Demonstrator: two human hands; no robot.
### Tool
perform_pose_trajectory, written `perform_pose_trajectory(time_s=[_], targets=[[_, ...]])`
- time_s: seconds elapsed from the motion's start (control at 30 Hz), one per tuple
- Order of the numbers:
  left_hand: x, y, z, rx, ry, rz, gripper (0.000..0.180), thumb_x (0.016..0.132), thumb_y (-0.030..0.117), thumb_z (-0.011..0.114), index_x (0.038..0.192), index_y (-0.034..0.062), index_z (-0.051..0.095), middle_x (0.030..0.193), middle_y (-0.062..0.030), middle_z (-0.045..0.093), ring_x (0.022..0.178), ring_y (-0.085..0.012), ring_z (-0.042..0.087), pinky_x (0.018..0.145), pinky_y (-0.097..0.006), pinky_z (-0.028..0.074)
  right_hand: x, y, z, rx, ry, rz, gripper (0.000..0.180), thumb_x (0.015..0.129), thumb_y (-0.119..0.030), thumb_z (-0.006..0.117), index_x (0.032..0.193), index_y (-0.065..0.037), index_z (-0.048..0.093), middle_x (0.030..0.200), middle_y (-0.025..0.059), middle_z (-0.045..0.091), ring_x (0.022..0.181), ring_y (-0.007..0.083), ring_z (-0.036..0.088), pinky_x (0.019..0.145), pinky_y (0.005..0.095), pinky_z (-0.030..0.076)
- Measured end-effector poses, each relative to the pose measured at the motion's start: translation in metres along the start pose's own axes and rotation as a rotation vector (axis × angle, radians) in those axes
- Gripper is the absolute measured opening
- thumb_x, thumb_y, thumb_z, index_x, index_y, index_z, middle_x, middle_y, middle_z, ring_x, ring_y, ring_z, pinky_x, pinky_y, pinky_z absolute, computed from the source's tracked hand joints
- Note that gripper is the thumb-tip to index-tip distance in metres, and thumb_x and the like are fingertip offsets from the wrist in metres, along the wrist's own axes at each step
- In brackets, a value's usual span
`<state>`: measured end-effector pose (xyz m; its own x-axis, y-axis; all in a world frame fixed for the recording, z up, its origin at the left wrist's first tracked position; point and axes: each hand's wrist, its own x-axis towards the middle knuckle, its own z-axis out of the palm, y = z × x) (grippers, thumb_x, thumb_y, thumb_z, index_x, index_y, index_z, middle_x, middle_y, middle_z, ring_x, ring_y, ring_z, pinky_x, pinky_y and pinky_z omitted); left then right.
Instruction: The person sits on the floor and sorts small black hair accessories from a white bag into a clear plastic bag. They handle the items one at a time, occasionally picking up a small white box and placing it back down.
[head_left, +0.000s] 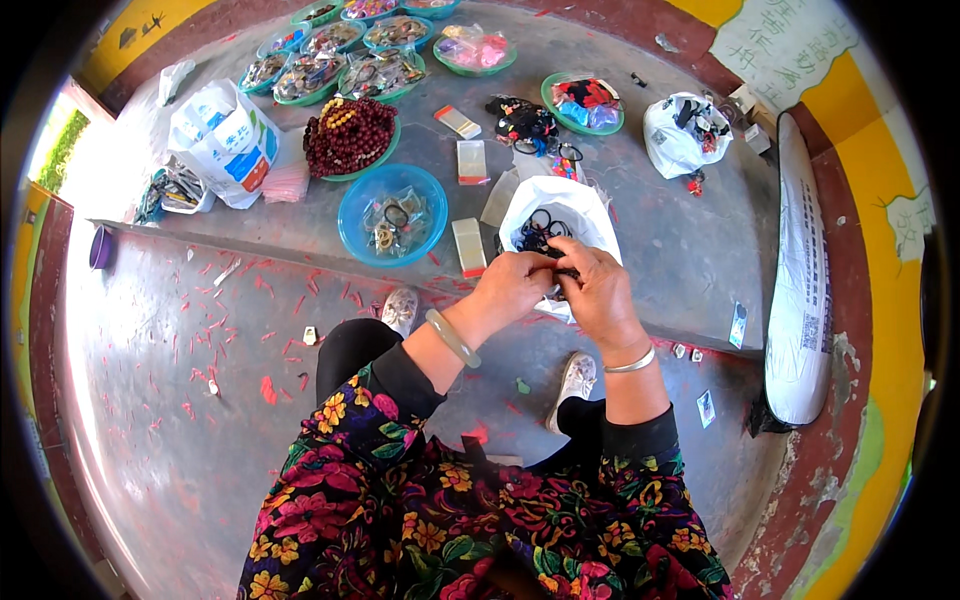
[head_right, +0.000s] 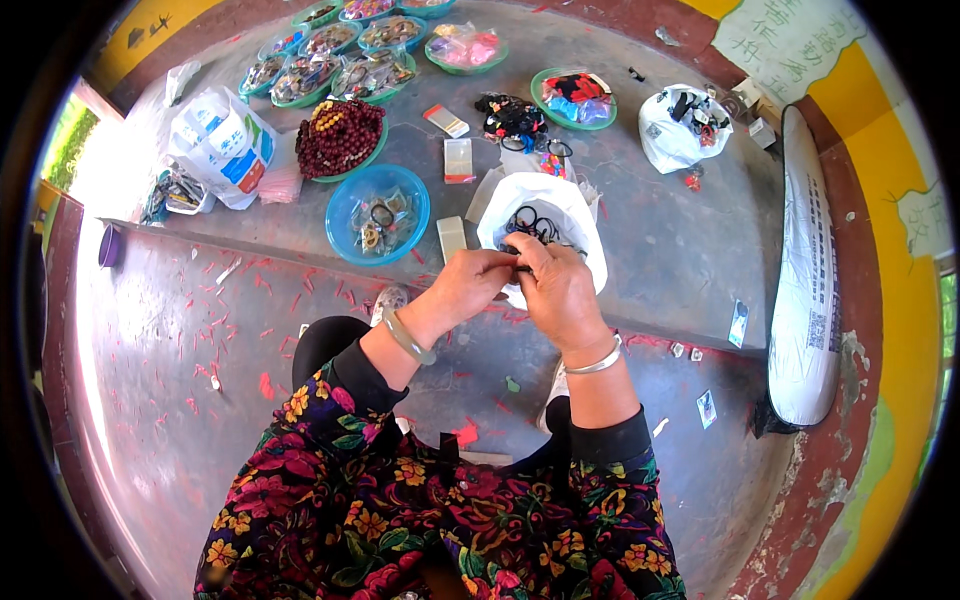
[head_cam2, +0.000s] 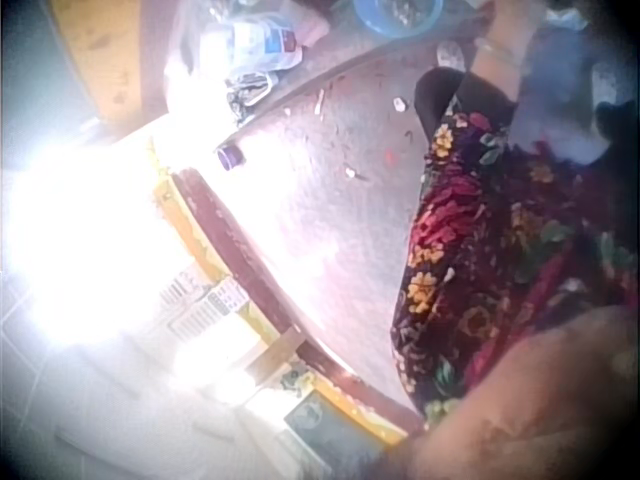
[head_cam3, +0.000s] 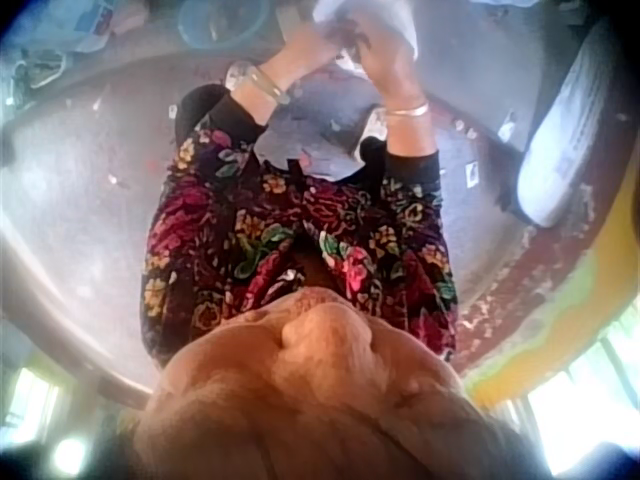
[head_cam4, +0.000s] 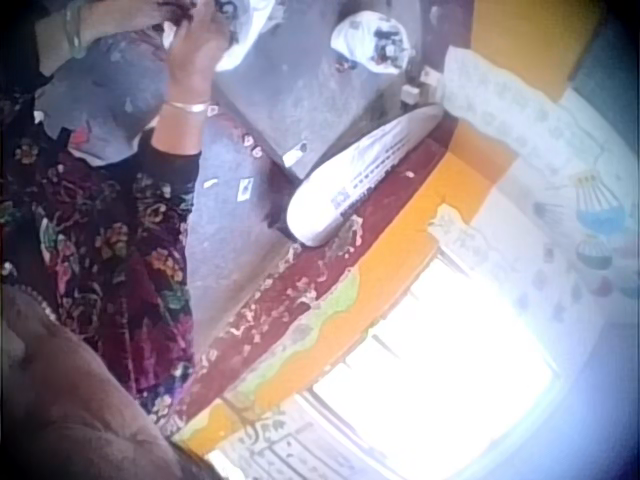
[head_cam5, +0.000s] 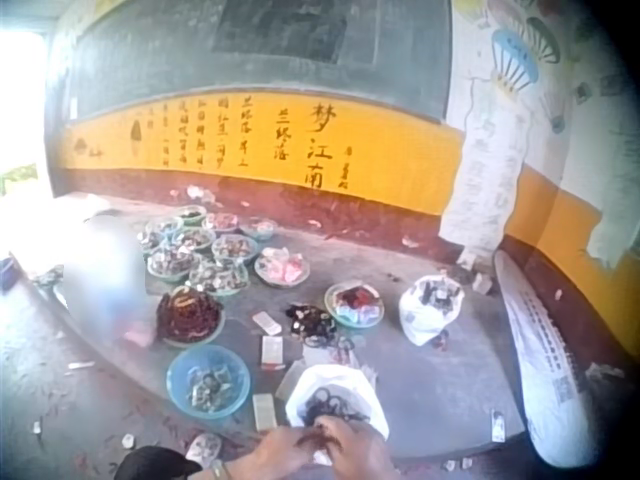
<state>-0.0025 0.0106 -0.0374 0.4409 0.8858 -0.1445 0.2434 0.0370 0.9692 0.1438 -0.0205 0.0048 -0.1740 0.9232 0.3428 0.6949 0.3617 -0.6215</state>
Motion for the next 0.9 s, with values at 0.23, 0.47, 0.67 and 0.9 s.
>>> perform_pose_trajectory(time_s=[0.23, 0.47, 0.67, 0.9], targets=[[-0.005, 0.003, 0.004, -0.38, -0.121, -0.052, 0.029, 0.08, 0.002, 0.058, 0.109, -0.0025, 0.056, 0.09, -0.0049, 0.061, 0.077, -0.0105, 0.059, 0.066, -0.027, 0.053, 0.002, 0.004, -0.008, 0.313, -0.077, 0.322, 0.041, 0.069, 0.005, 0.061, 0.108, -0.008, 0.059, 0.081, 0.0103, 0.065, 0.074, 0.0209, 0.062, 0.067, 0.0286, 0.048], [-0.006, 0.013, 0.004, -0.239, -0.147, -0.049, 0.027, 0.083, 0.005, 0.058, 0.109, -0.0028, 0.057, 0.092, -0.0078, 0.063, 0.08, -0.0118, 0.06, 0.068, -0.026, 0.053, 0.0, 0.007, -0.016, 0.06, -0.123, 0.072, 0.035, 0.072, -0.002, 0.061, 0.106, -0.011, 0.061, 0.082, 0.0087, 0.065, 0.078, 0.0232, 0.059, 0.069, 0.0315, 0.047], [-0.002, 0.0, 0.004, -0.348, -0.147, -0.101, 0.026, 0.083, 0.002, 0.055, 0.109, -0.0023, 0.057, 0.094, -0.0062, 0.062, 0.081, -0.0116, 0.06, 0.069, -0.026, 0.053, 0.001, 0.0, -0.018, 0.139, -0.106, 0.091, 0.035, 0.073, -0.003, 0.061, 0.108, -0.008, 0.06, 0.092, 0.0099, 0.064, 0.089, 0.0226, 0.058, 0.076, 0.0292, 0.045], [-0.002, 0.008, -0.002, -0.709, -0.157, -0.187, 0.027, 0.085, 0.003, 0.055, 0.112, 0.0015, 0.057, 0.096, -0.0037, 0.061, 0.083, -0.0094, 0.059, 0.07, -0.024, 0.052, 0.001, 0.041, -0.017, 0.681, 0.109, 0.432, 0.04, 0.084, -0.019, 0.063, 0.117, 0.001, 0.052, 0.106, 0.0115, 0.06, 0.093, 0.0156, 0.058, 0.075, 0.0258, 0.045]])
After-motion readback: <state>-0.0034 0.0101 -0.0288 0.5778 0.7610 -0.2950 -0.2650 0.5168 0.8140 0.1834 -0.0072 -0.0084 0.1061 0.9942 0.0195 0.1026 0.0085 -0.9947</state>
